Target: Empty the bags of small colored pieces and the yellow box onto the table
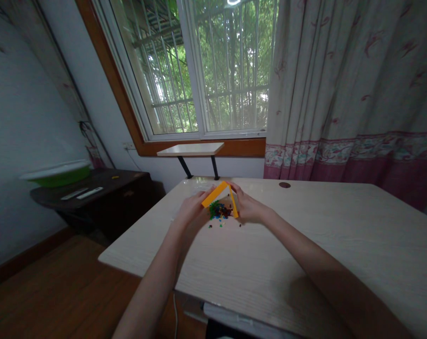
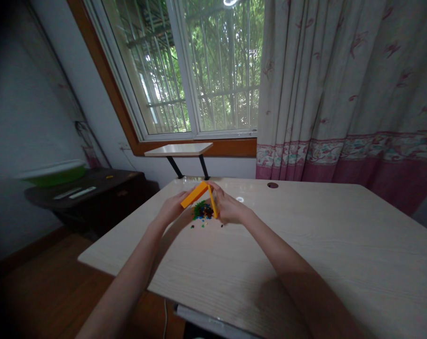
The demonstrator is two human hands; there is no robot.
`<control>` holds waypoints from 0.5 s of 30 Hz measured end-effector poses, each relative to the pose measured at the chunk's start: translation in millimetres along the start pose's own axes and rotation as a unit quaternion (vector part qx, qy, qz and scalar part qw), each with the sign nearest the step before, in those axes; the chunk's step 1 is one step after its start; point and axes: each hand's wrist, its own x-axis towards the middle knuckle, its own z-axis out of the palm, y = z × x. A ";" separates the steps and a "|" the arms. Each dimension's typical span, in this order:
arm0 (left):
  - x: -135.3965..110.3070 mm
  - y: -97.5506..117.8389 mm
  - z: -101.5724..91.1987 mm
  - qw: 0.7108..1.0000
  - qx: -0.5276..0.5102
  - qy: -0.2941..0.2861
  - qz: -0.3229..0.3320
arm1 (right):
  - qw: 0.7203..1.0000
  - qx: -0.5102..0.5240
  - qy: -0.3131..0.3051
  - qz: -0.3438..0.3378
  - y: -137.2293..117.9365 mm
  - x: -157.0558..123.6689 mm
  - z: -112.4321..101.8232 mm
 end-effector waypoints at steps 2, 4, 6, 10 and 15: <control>-0.1 1.8 -1.1 1.000 0.000 0.000 0.001 | 1.000 -0.015 0.003 -0.014 1.2 -3.5 0.7; 0.5 4.5 0.5 1.000 -0.025 0.005 0.002 | 0.999 -0.033 0.012 -0.021 2.5 -4.3 1.3; 1.8 9.0 4.4 0.997 -0.073 0.018 0.002 | 0.997 -0.062 0.029 -0.031 3.0 -0.7 1.6; 4.9 23.6 11.4 0.968 -0.248 0.040 0.021 | 0.982 -0.175 0.068 -0.035 1.5 15.9 3.1; 5.5 37.9 12.1 0.897 -0.434 0.047 0.068 | 0.953 -0.287 0.093 -0.007 -2.7 27.3 8.1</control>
